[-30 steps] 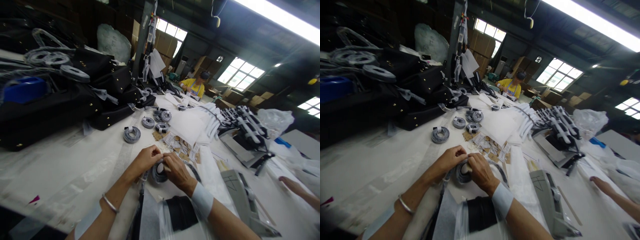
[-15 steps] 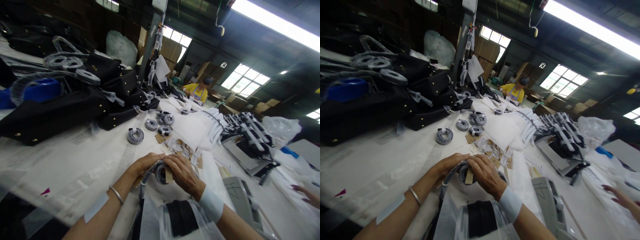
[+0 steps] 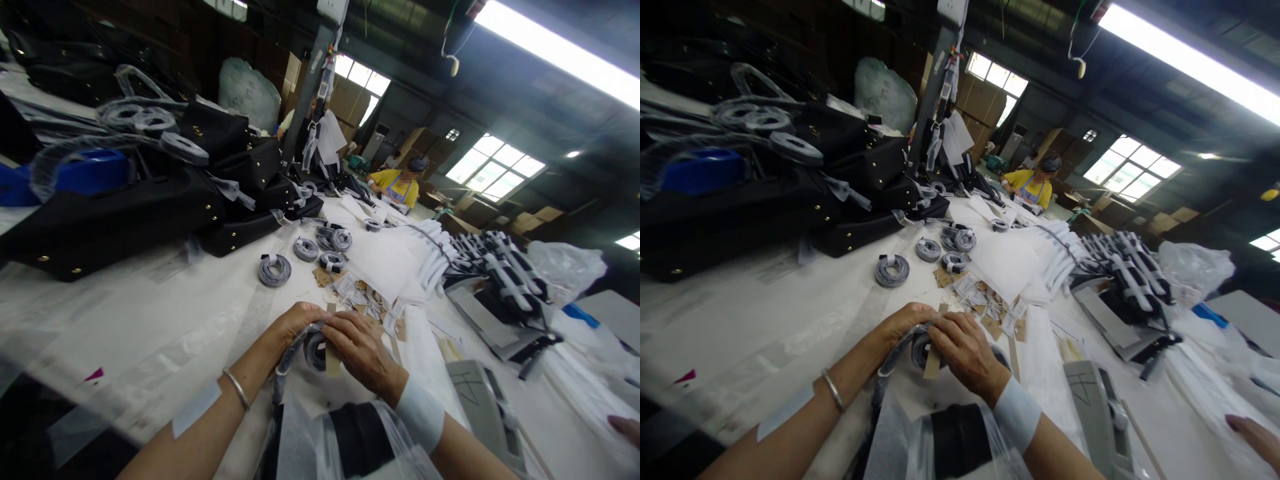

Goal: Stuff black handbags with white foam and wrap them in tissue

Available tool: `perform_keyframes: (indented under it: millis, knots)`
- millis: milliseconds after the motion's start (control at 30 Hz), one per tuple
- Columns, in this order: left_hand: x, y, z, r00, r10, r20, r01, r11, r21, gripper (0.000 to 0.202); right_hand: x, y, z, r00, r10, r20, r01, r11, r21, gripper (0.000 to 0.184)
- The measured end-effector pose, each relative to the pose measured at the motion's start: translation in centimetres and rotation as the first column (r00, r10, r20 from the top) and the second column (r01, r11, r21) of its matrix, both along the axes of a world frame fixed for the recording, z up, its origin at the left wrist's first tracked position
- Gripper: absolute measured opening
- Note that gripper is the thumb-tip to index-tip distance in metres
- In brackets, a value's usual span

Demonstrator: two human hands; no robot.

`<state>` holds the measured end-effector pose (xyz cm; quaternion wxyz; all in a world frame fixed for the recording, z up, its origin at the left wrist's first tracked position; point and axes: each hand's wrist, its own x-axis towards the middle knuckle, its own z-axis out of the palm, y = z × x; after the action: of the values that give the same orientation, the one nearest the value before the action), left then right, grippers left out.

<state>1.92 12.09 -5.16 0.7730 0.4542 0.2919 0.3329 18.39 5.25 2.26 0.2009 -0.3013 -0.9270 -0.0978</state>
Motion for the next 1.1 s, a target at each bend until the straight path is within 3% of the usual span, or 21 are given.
perform_keyframes:
  millis: [200,367,533,633,833,900,1033,1100]
  knots:
    - [0.0,0.0,-0.3,0.972,0.143,-0.186,-0.106,0.975,0.198,0.027,1.0,-0.1,-0.7,0.998,0.045,-0.048,-0.046,0.999,-0.012,0.032]
    - [0.2,-0.5,0.9,0.927,0.284,-0.246,-0.179,0.910,0.375,0.027,1.1,-0.2,-0.7,0.986,0.033,-0.163,-0.045,0.997,-0.071,0.029]
    - [0.6,-1.6,2.0,0.890,0.380,-0.251,-0.216,0.837,0.502,0.022,1.0,0.3,-0.3,0.950,-0.061,-0.306,0.008,0.985,-0.171,0.025]
    - [0.7,-1.8,2.1,0.892,0.376,-0.250,-0.200,0.826,0.527,0.024,1.0,0.9,0.1,0.921,-0.173,-0.349,0.062,0.949,-0.308,0.016]
    - [0.2,-1.3,2.1,0.929,0.279,-0.244,-0.129,0.861,0.492,0.027,0.8,2.6,0.2,0.817,-0.442,-0.371,0.139,0.775,-0.617,0.011]
    - [0.1,-1.2,2.0,0.941,0.235,-0.245,-0.096,0.876,0.473,0.026,1.1,3.1,-0.4,0.763,-0.536,-0.361,0.122,0.668,-0.734,0.018]
    - [0.1,-1.4,2.0,0.947,0.166,-0.275,-0.037,0.907,0.420,0.021,2.0,3.5,-1.6,0.693,-0.678,-0.245,0.051,0.385,-0.921,0.026]
    - [0.2,-1.5,1.9,0.945,0.141,-0.295,-0.015,0.920,0.391,0.019,2.5,3.4,-1.9,0.674,-0.707,-0.215,0.006,0.296,-0.955,0.031]
